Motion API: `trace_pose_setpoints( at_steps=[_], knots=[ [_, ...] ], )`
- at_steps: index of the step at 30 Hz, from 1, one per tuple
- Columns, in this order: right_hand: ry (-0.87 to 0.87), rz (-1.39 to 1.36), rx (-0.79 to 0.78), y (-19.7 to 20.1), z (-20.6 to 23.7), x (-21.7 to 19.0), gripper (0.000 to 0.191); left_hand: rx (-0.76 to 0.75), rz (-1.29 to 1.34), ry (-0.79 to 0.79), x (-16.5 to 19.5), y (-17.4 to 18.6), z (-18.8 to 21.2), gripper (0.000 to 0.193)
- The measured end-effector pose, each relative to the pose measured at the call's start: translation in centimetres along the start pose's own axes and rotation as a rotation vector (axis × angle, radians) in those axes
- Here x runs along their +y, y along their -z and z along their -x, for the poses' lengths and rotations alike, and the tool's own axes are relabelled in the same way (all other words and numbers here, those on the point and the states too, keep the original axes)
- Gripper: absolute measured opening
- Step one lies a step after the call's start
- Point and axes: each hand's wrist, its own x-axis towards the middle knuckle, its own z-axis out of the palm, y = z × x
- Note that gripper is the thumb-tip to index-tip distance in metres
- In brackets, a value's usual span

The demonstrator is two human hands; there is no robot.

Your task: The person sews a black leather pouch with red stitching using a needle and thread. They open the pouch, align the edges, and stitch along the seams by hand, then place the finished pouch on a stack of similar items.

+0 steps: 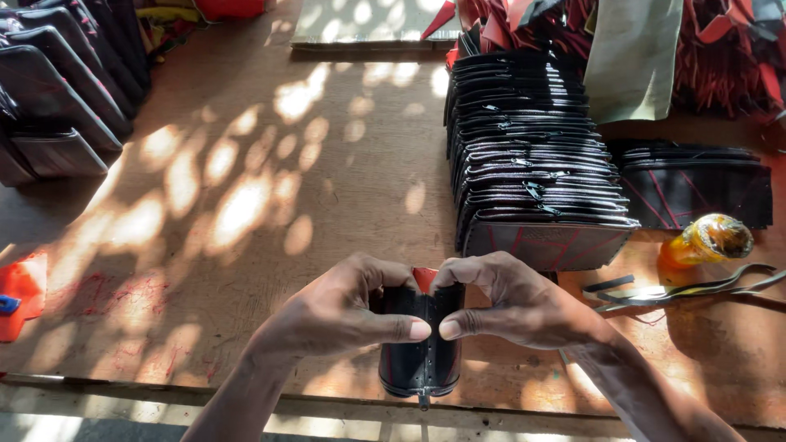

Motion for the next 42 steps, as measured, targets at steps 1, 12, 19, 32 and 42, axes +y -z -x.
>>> trace_pose_setpoints(
  at_steps=[1,12,19,32,42],
  knots=[
    [-0.030,0.045,0.019,0.1,0.0,0.2,0.031,0.009,0.054,-0.019,-0.1,-0.3,-0.2,0.033],
    [-0.104,-0.018,0.020,1.6,-0.9,1.0,0.031,0.173,0.031,0.047,-1.1,0.1,-0.7,0.027],
    [-0.092,0.509,0.167,-0.3,-0.9,0.5,0.028,0.402,-0.686,-0.005,-0.8,-3.0,-1.3,0.014],
    [-0.130,0.269,0.127,0.4,-1.0,1.0,0.030,0.267,-0.311,0.077,0.8,-1.4,0.2,0.026],
    [0.001,0.125,0.277,0.7,0.5,1.3,0.034,0.387,-0.639,-0.130,2.6,-3.3,2.2,0.010]
  ],
)
